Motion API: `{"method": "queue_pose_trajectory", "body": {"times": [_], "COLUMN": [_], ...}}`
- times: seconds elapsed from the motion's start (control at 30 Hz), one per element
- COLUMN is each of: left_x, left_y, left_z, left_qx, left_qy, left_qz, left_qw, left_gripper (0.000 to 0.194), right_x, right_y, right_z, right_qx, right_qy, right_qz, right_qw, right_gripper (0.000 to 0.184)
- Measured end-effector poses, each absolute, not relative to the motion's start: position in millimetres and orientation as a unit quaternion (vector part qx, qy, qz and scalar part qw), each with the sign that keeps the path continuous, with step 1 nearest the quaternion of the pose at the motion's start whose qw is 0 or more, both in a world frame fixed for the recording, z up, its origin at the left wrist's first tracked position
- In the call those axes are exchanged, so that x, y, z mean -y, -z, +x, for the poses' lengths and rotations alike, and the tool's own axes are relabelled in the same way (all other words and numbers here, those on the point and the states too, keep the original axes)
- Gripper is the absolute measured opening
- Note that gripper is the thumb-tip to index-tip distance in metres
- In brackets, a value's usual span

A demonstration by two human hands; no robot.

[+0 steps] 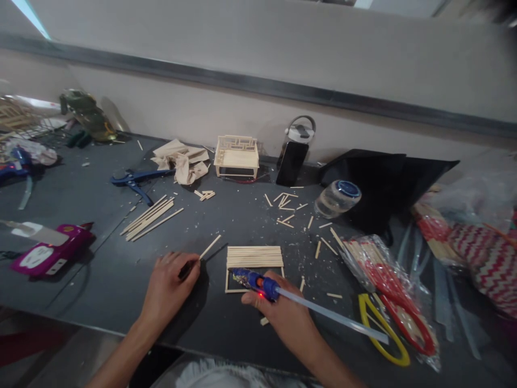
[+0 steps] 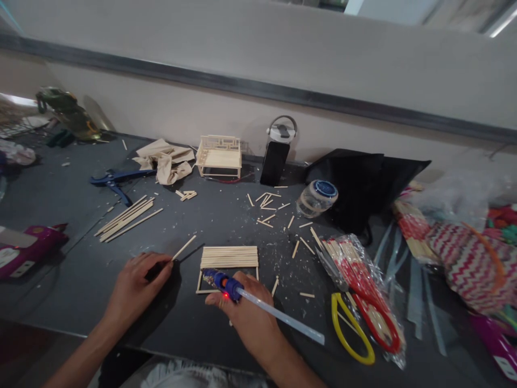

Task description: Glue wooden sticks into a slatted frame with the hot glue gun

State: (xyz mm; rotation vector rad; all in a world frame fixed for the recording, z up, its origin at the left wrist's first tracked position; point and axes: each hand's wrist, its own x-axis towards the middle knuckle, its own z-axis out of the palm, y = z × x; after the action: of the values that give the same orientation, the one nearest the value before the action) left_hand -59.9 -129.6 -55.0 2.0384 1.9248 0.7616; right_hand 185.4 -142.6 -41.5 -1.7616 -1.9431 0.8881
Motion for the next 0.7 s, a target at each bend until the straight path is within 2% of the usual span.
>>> {"method": "queue_pose_trajectory", "body": {"times": [0.7], "left_x": [129.5], "left_y": [55.1], "left_z": [-59.8], "left_qx": [-0.66], "left_qy": [-0.261], "left_qz": [0.694], "left_qw": [0.12], "left_gripper": [0.025], "right_x": [142.3], "right_y": [40.2], "right_z": [184.6], "right_qx": [0.694], "right_qy": [-0.311], "right_qz": [-0.626], "right_qw": [0.173], "right_gripper": [0.042]}}
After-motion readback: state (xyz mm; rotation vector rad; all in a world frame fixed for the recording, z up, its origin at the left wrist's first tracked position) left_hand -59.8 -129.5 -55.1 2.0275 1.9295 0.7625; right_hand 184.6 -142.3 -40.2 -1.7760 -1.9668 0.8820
